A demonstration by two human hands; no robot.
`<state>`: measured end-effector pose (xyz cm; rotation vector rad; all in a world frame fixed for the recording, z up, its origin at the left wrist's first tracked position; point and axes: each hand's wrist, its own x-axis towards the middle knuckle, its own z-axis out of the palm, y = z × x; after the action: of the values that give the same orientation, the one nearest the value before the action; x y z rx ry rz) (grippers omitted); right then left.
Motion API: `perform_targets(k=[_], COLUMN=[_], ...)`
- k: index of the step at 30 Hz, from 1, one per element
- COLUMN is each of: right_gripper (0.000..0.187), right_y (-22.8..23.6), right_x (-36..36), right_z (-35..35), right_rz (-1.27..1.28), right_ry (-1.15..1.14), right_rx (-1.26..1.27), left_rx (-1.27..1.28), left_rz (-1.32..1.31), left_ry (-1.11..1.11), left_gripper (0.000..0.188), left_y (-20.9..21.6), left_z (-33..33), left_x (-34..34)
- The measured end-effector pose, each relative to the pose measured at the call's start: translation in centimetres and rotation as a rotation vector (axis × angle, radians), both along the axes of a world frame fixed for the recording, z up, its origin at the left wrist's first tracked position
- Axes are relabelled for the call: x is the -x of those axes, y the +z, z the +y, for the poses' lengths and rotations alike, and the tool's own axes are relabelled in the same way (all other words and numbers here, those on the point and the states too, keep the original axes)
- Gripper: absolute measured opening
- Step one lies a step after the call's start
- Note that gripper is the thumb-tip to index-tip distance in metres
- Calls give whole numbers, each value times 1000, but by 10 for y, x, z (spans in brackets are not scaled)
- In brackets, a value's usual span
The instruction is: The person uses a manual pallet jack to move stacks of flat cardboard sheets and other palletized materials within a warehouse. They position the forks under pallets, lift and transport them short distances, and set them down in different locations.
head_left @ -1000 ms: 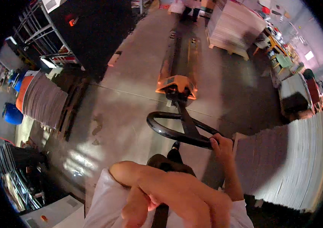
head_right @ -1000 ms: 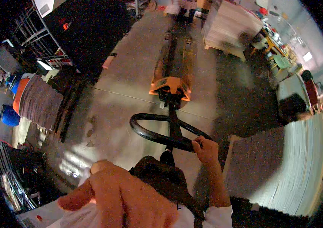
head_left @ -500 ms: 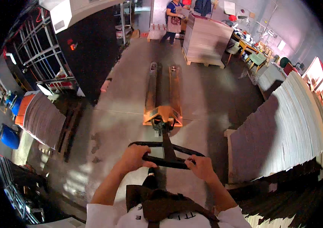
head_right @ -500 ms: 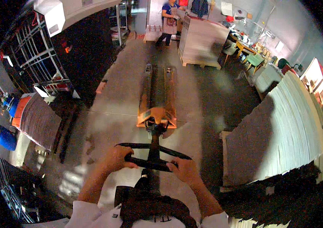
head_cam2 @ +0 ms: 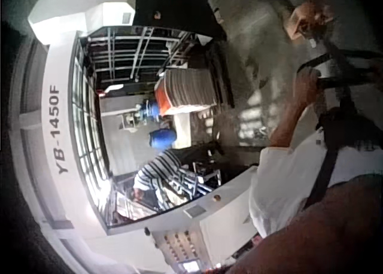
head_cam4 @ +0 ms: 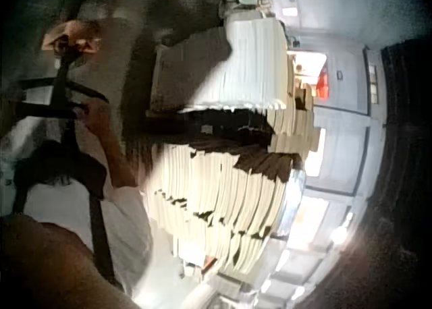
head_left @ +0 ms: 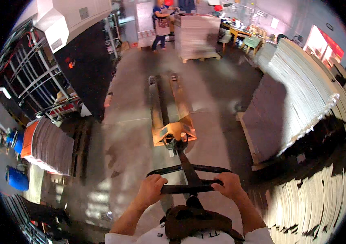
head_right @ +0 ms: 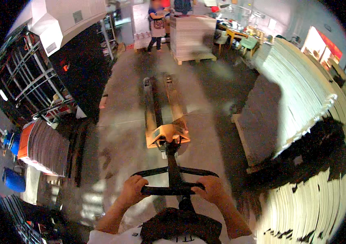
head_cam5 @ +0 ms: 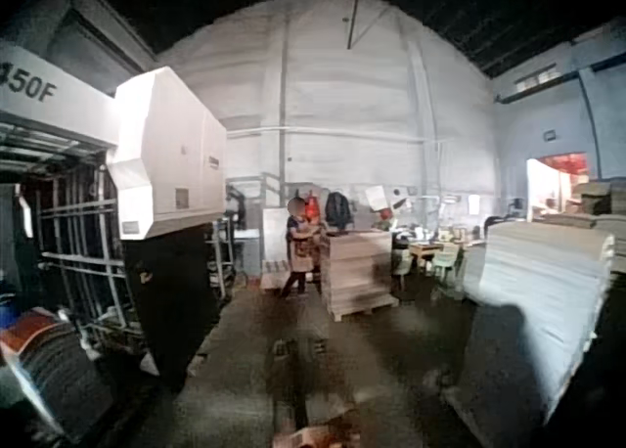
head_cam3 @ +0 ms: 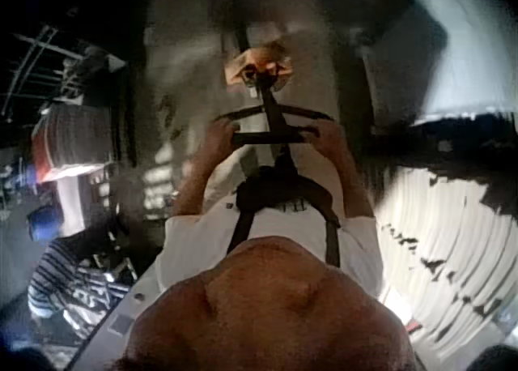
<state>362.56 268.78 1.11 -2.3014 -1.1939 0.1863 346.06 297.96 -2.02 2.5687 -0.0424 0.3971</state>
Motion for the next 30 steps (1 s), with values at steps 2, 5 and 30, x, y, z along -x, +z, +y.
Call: perform_targets(k=[2,5,30], right_gripper=[37,33,48], right_y=[-3,7,76], right_x=[24,57,167], right_z=[-8,-26,-77], right_rz=[-52,-30,-262], right_ry=[-61,-118,-59], right_rx=[-34,-105,-301], left_rx=[33,63,39], left_rz=[-69,-80,-422], left_ry=[9,28,461], left_gripper=[38,35,36], left_y=[-7,5,52], left_z=[-6,-24,-102], left_x=[25,48,168])
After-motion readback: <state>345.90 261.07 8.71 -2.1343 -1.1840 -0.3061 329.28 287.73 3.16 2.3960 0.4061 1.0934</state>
